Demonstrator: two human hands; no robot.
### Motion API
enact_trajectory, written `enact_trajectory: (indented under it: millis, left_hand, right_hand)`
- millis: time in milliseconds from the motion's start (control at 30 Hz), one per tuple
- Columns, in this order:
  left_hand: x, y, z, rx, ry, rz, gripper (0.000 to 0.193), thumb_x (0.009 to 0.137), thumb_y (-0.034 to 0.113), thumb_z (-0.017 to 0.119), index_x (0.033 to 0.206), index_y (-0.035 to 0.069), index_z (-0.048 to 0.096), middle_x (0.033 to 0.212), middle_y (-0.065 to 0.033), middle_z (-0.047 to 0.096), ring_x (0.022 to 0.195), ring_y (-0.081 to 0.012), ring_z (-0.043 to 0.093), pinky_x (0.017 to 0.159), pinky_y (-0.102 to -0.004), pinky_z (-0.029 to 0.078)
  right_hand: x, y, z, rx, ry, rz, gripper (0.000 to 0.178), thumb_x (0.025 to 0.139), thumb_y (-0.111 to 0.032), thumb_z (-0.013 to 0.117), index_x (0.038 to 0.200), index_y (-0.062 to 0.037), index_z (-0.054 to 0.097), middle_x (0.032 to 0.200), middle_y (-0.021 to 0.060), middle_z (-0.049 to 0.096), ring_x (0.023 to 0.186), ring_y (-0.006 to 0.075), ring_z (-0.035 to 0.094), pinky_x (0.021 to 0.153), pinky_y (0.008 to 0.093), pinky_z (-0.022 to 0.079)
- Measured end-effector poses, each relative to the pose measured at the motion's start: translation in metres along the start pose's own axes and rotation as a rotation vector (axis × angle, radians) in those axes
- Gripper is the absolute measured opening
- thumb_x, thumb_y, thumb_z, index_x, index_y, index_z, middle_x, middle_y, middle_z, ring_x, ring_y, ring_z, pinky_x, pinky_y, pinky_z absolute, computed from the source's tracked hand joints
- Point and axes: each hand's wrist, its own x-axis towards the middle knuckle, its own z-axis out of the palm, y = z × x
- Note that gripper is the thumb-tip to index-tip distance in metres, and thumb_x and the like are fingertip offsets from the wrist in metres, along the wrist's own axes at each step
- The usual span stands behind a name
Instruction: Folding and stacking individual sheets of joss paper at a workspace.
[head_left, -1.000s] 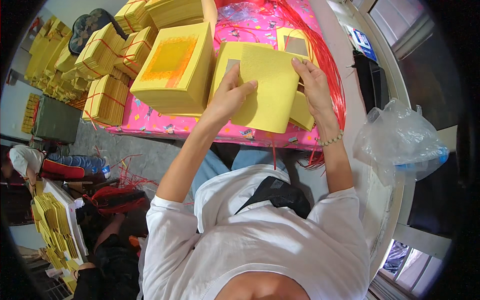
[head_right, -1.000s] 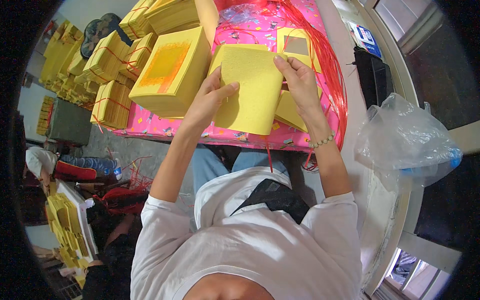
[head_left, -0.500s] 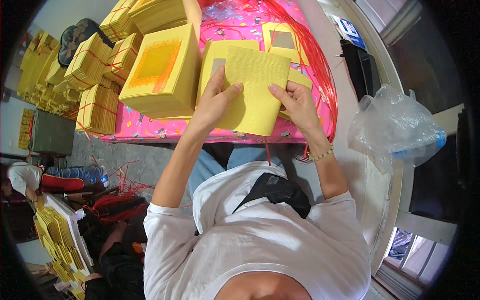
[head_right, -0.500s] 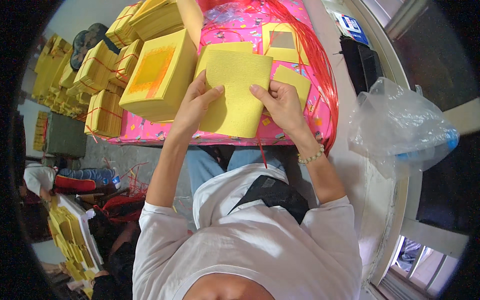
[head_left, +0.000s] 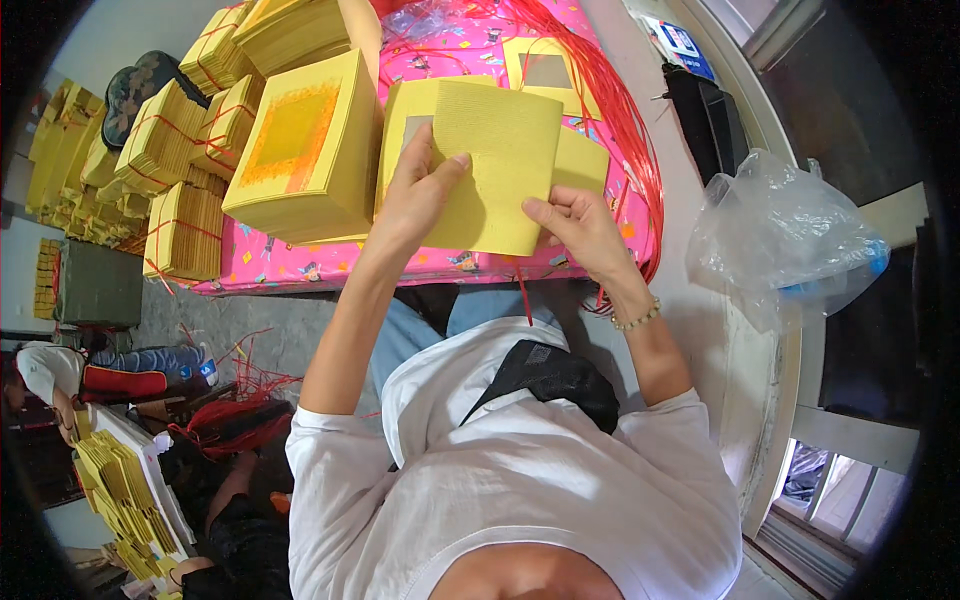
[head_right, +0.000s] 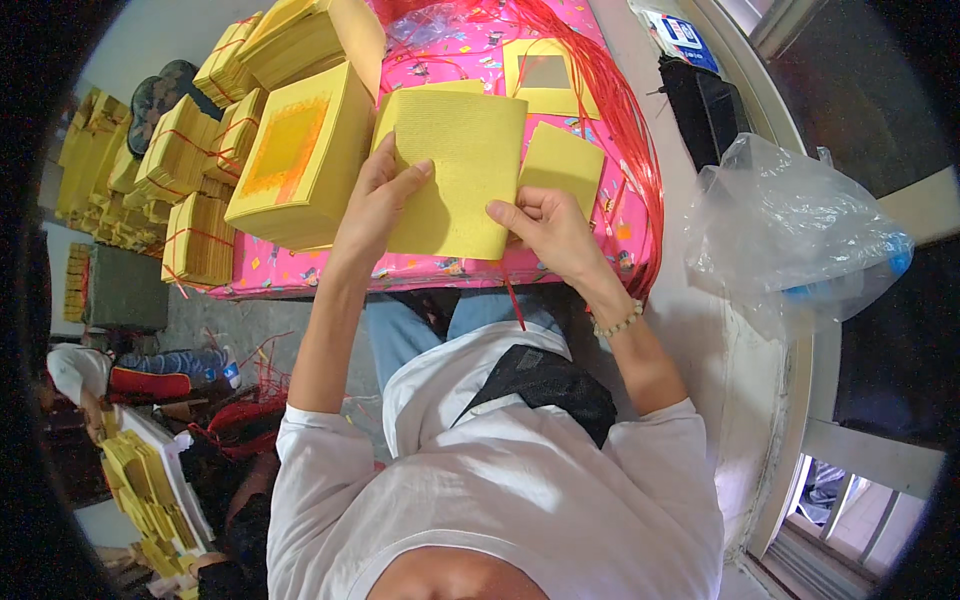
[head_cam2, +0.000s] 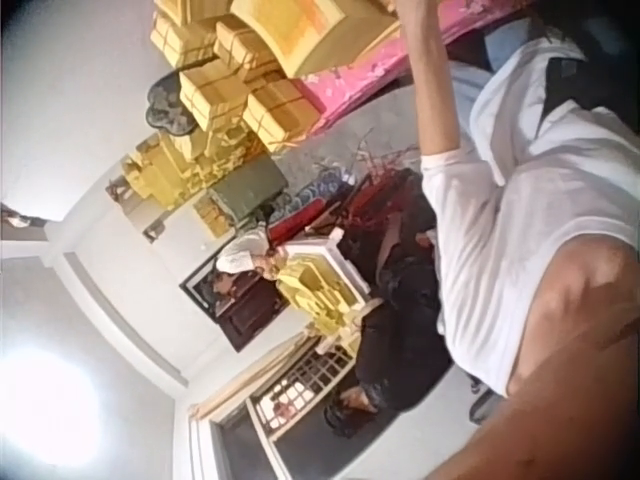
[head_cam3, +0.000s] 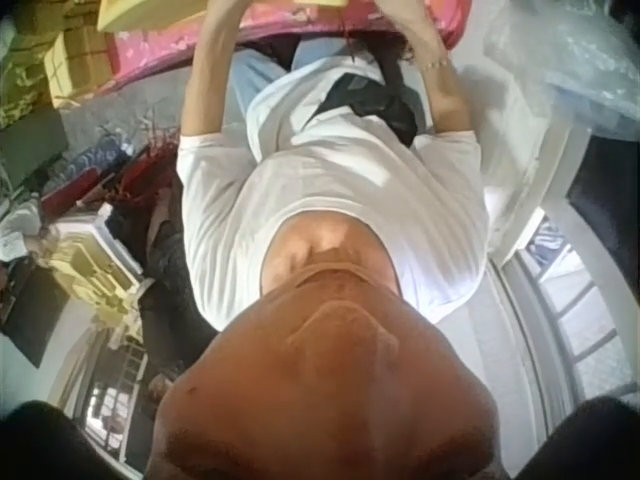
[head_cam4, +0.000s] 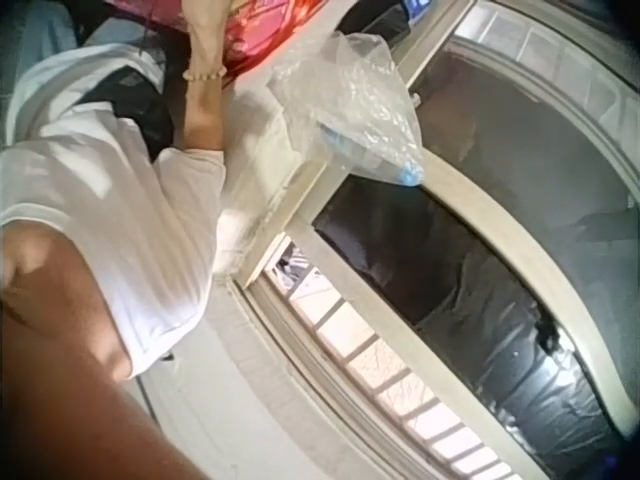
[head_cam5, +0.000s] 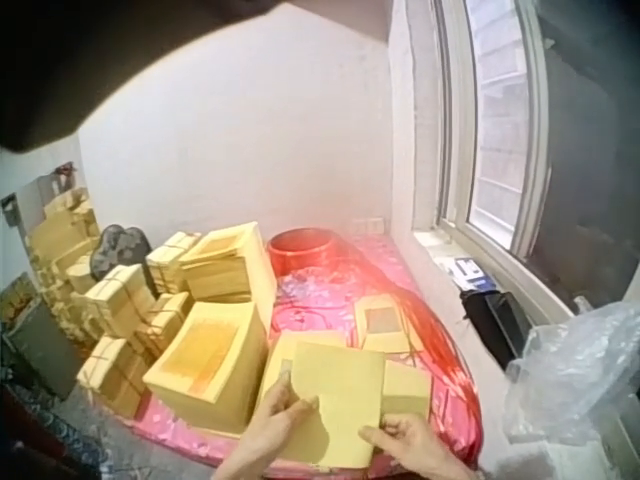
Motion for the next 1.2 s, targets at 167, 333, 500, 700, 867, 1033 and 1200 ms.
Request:
enact_trajectory:
  millis: [167,333,500,700,867,1033,1200]
  left_hand:
    - [0.002,-0.006,0.002,0.02,0.015,0.101,0.047,0.091,0.007,0.051,0.136,0.002,0.038,0.12,-0.0087,0.057,0.107,-0.0148,0.055,0.092,-0.028,0.042]
    - [0.007,-0.002,0.004,-0.03,0.046,0.033,0.042,0.091,0.006,0.051,0.131,0.001,0.04,0.116,-0.0093,0.057,0.104,-0.0152,0.055,0.09,-0.0282,0.042]
    - [0.012,-0.003,0.011,-0.035,0.084,-0.038,0.036,0.09,0.004,0.05,0.125,0.0,0.043,0.113,-0.0095,0.057,0.102,-0.0162,0.055,0.089,-0.0294,0.043]
    - [0.038,-0.01,0.03,0.103,-0.02,-0.013,0.034,0.089,0.007,0.052,0.121,-0.002,0.046,0.107,-0.0122,0.059,0.097,-0.0183,0.057,0.084,-0.0314,0.045]
    - [0.07,-0.022,0.058,0.222,-0.126,-0.139,0.034,0.089,0.013,0.056,0.119,0.0,0.049,0.101,-0.011,0.061,0.09,-0.0175,0.059,0.077,-0.0297,0.048]
    - [0.111,-0.08,0.075,0.473,-0.16,-0.091,0.042,0.085,0.015,0.059,0.12,-0.004,0.047,0.102,-0.0158,0.062,0.091,-0.0226,0.062,0.078,-0.0339,0.049]
    - [0.119,-0.104,0.09,0.747,-0.169,-0.149,0.046,0.079,0.016,0.06,0.116,-0.008,0.047,0.101,-0.0245,0.062,0.094,-0.0331,0.063,0.081,-0.0374,0.049]
  right_hand:
    - [-0.002,0.003,-0.003,-0.065,0.004,-0.01,0.026,0.091,-0.02,0.061,0.103,0.0027,0.063,0.088,0.0064,0.068,0.072,0.0076,0.064,0.063,0.0196,0.051]
    - [-0.009,0.008,-0.004,-0.1,-0.001,0.012,0.024,0.091,-0.019,0.06,0.103,0.0029,0.063,0.086,0.0062,0.068,0.072,0.0083,0.064,0.065,0.021,0.053]
    - [-0.011,0.002,-0.004,0.058,0.125,0.101,0.022,0.093,-0.02,0.058,0.101,0.0,0.061,0.083,0.0044,0.067,0.072,0.0092,0.065,0.064,0.0211,0.053]
    - [-0.006,0.003,-0.051,0.012,0.15,0.002,0.016,0.093,-0.022,0.058,0.094,-0.0058,0.061,0.083,0.0014,0.066,0.07,0.0056,0.062,0.059,0.019,0.05]
    - [0.0,0.002,-0.068,0.009,0.413,-0.079,0.021,0.091,-0.023,0.062,0.098,-0.0042,0.059,0.078,0.0014,0.065,0.063,0.0053,0.059,0.053,0.0181,0.046]
    - [0.011,0.039,-0.102,-0.223,0.48,-0.015,0.022,0.09,-0.023,0.061,0.097,-0.0026,0.056,0.078,0.003,0.063,0.06,0.0057,0.056,0.052,0.0197,0.046]
    - [0.017,0.068,-0.115,-0.404,0.542,0.065,0.025,0.09,-0.023,0.06,0.097,-0.0004,0.055,0.077,0.0056,0.063,0.059,0.0091,0.058,0.051,0.0242,0.048]
